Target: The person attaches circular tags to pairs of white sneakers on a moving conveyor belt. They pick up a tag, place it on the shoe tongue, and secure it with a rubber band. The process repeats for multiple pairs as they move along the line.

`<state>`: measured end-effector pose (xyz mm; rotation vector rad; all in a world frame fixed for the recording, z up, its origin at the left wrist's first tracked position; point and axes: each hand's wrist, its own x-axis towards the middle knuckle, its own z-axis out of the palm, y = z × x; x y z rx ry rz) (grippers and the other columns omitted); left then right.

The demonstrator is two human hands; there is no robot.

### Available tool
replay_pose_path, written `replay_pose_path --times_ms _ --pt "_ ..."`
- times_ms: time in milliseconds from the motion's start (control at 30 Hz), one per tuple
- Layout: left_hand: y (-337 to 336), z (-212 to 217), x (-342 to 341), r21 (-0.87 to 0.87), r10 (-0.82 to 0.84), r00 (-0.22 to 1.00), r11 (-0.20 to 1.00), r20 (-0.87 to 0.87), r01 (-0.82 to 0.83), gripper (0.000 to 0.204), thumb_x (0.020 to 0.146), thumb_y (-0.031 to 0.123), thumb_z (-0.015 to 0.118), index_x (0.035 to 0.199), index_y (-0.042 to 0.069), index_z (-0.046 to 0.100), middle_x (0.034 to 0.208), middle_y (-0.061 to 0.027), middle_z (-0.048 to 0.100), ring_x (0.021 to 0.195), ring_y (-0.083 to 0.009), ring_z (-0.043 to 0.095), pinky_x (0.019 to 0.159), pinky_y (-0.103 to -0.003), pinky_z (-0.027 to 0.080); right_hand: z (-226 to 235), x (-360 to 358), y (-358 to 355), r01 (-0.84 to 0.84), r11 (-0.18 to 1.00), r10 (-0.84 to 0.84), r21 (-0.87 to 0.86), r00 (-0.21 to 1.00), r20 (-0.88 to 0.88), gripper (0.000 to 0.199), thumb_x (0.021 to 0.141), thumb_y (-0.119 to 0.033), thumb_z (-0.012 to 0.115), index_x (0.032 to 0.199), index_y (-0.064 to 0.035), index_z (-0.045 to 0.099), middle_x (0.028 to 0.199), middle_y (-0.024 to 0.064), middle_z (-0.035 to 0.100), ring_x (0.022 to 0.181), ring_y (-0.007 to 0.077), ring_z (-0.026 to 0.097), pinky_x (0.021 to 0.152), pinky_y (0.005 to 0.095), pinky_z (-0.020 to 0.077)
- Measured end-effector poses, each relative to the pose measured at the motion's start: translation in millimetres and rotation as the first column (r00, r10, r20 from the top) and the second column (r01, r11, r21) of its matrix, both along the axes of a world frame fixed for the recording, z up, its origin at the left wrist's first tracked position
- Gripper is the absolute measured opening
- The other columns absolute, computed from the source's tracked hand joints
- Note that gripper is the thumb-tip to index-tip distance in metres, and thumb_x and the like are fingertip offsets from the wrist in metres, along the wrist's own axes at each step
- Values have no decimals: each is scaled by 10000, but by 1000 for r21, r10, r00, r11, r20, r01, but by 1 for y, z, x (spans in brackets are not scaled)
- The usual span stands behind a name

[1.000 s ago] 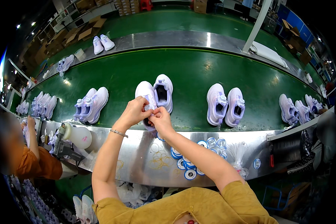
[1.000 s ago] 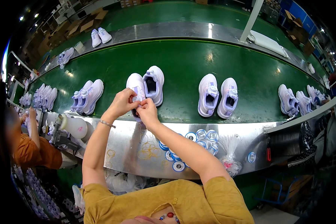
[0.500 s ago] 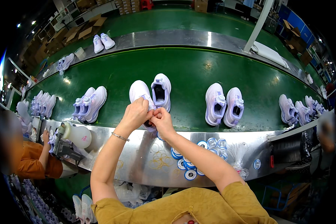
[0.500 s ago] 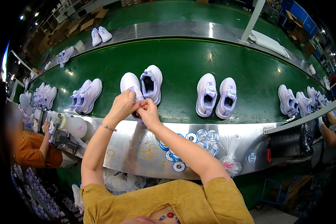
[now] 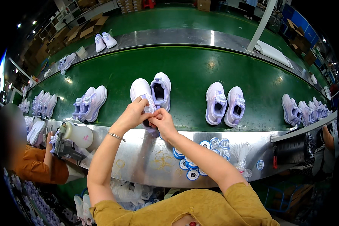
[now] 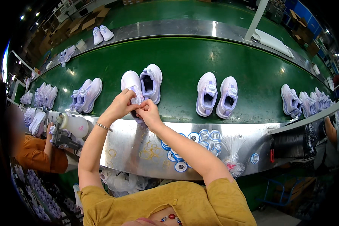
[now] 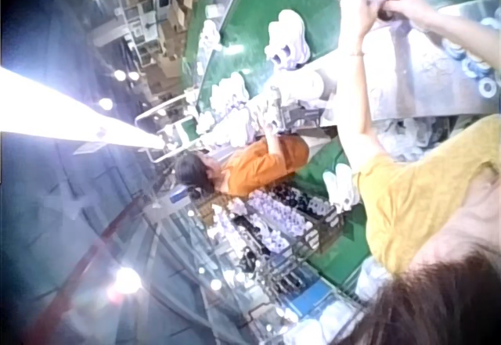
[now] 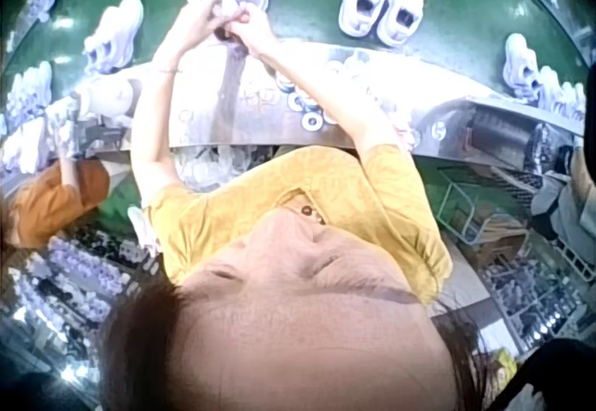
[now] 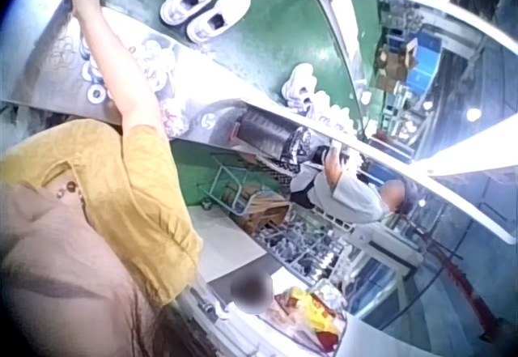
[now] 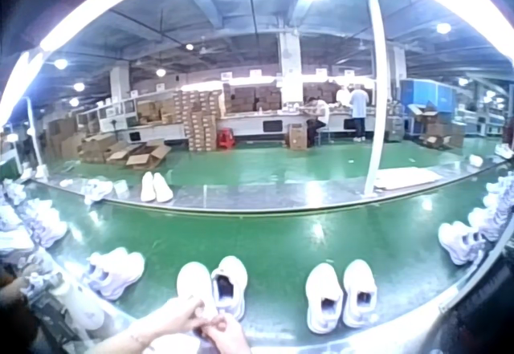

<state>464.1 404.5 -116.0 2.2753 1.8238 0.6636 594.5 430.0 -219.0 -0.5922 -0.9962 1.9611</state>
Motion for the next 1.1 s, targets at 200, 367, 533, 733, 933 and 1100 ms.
replay_pose_path --times_ms 200,367,533,733,933,1100 --pt "-2 0 -6 -14 -109 994 994 23 109 220 710 34 717 888 -21 598 870 -125 552 734 -266 584 648 -344 488 3 -1 -3 -35 999 35 -20 999 -25 201 826 10 642 886 -43 457 732 50 585 635 112 556 559 238 442" --pt "0 0 -1 60 -153 978 985 -143 163 249 707 43 717 922 -25 610 908 -138 566 806 -312 584 698 -360 490 4 2 5 -60 998 60 -29 998 12 189 833 9 637 889 -41 463 738 55 588 639 117 563 562 241 451" --pt "-6 -13 11 208 240 953 957 -184 -201 294 713 146 744 888 -33 588 896 -183 573 786 -344 594 673 -401 497 9 -3 0 -47 999 47 3 999 5 184 830 6 638 907 -29 475 752 56 595 641 117 564 571 241 454" --pt "-7 -19 14 239 334 909 931 -250 -276 259 747 173 725 782 -16 552 820 -179 557 746 -345 605 592 -414 510 6 -9 7 -64 997 63 -33 997 -33 191 825 6 639 908 -27 471 748 62 591 635 122 563 564 243 452" --pt "-4 -18 -3 264 91 966 964 -241 -25 198 745 84 702 848 -37 584 852 -175 554 767 -349 595 653 -416 487 7 -13 11 -93 994 93 -52 996 1 197 827 7 641 891 -32 459 731 65 591 616 122 561 541 246 445" --pt "-5 -16 1 190 175 974 971 -146 -146 205 755 76 689 899 -37 596 928 -193 564 800 -368 597 685 -413 494 10 -16 9 -61 997 62 -55 998 2 200 826 9 638 884 -33 452 726 67 591 610 120 559 535 248 442"
